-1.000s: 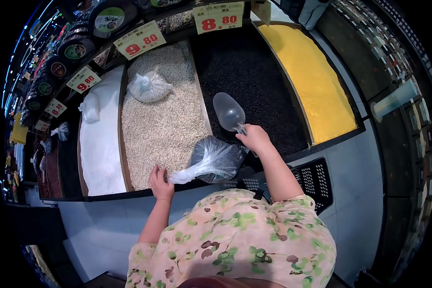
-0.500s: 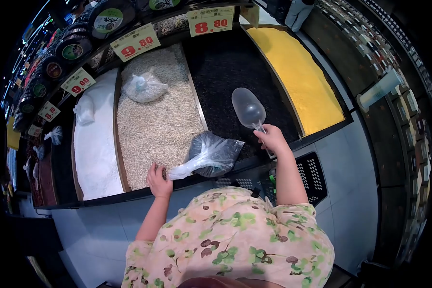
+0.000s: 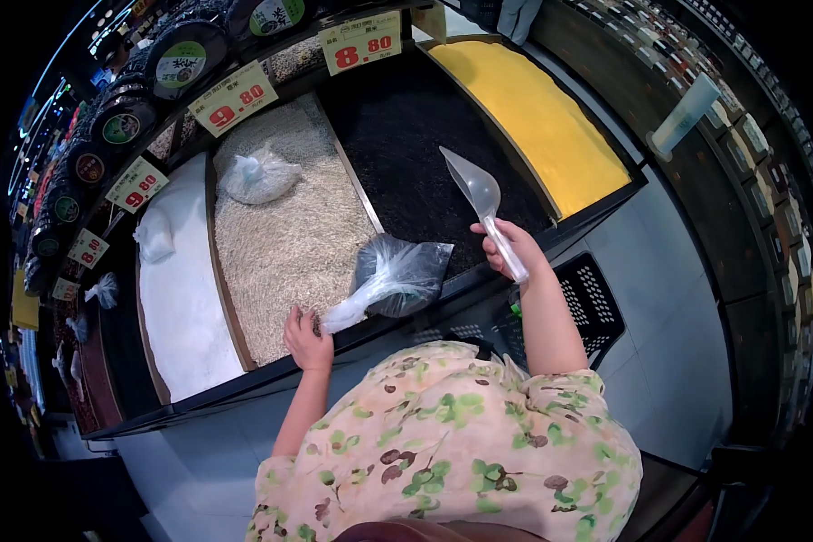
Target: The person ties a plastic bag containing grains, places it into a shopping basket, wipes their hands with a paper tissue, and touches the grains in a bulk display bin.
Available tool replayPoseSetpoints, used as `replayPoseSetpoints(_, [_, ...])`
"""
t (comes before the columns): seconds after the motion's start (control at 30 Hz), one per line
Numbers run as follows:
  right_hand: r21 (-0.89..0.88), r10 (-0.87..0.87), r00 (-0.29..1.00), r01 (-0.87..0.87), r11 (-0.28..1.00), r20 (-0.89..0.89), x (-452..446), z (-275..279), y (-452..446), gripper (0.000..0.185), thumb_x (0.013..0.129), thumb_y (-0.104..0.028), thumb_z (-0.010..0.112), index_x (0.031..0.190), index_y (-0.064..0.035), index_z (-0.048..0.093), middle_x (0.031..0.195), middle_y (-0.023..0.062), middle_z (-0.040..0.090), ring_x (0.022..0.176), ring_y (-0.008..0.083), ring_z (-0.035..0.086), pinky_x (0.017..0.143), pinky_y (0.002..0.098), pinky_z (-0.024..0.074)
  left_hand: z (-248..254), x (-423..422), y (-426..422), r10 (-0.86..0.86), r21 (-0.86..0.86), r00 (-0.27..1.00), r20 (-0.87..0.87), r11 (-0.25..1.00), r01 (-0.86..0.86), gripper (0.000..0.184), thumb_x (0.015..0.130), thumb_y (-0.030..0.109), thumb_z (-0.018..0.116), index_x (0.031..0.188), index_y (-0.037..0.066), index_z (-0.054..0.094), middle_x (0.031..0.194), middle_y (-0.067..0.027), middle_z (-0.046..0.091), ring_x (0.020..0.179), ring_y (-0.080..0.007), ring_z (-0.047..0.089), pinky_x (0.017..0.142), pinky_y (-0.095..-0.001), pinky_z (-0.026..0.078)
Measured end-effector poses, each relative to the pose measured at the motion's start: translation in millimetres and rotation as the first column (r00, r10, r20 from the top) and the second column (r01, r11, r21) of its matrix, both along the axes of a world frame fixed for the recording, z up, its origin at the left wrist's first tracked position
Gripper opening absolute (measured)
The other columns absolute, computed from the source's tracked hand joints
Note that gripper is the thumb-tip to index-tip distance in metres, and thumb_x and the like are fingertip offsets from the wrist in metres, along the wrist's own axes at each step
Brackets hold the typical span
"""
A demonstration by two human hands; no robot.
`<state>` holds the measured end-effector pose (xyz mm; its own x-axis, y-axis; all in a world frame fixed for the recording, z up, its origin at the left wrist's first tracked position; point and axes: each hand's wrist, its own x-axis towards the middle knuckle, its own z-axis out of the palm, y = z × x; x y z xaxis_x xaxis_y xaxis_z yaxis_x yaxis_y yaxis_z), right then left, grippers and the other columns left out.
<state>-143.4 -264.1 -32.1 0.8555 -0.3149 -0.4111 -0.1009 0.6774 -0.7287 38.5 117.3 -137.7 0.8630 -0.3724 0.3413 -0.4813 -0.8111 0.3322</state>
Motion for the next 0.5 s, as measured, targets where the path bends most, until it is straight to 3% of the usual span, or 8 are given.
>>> replayPoseSetpoints(0.07, [0.211, -0.072, 0.991, 0.046, 0.976, 0.117, -5.5, -1.9, 2.2, 0.043, 0.097, -0.032, 0.031, 0.113, 0.0029, 0.051, 0.058, -0.0022, 0.047, 0.042, 0.0078, 0.046, 0.038, 0.0189, 0.0389, -1.4, -0.7, 0.9, -0.008, -0.004, 1.000, 0.016, 1.000, 0.008, 0.035, 0.072, 0.017, 0.065, 0.107, 0.012, 0.060, 0.131, -0.0098, 0.046, 0.122, -0.0308, 0.040, 0.102, -0.0452, 0.029])
replayPoseSetpoints(0.3, [0.249, -0.163, 0.973, 0.118, 0.961, 0.166, -18.4, -0.1, -3.1, 0.042, 0.096, -0.032, 0.032, 0.113, 0.0018, 0.051, 0.058, -0.0024, 0.046, 0.042, 0.0078, 0.044, 0.039, 0.0200, 0.0386, -3.0, -1.9, -0.1, -0.010, -0.035, 0.998, 0.054, 0.999, 0.012, 0.032, 0.073, 0.017, 0.065, 0.104, 0.011, 0.061, 0.129, -0.0107, 0.048, 0.121, -0.0328, 0.041, 0.102, -0.0469, 0.030])
replayPoseSetpoints(0.5, [0.177, -0.179, 0.983, 0.170, 0.970, 0.039, -23.2, -1.5, -29.2, 0.041, 0.096, -0.033, 0.034, 0.111, -0.0003, 0.052, 0.059, -0.0023, 0.047, 0.044, 0.0077, 0.046, 0.040, 0.0203, 0.0389, -4.1, -2.2, -0.7, 0.011, -0.012, 0.999, 0.053, 1.000, -0.011, 0.031, 0.075, 0.020, 0.065, 0.104, 0.010, 0.061, 0.129, -0.0104, 0.048, 0.123, -0.0325, 0.039, 0.103, -0.0465, 0.029])
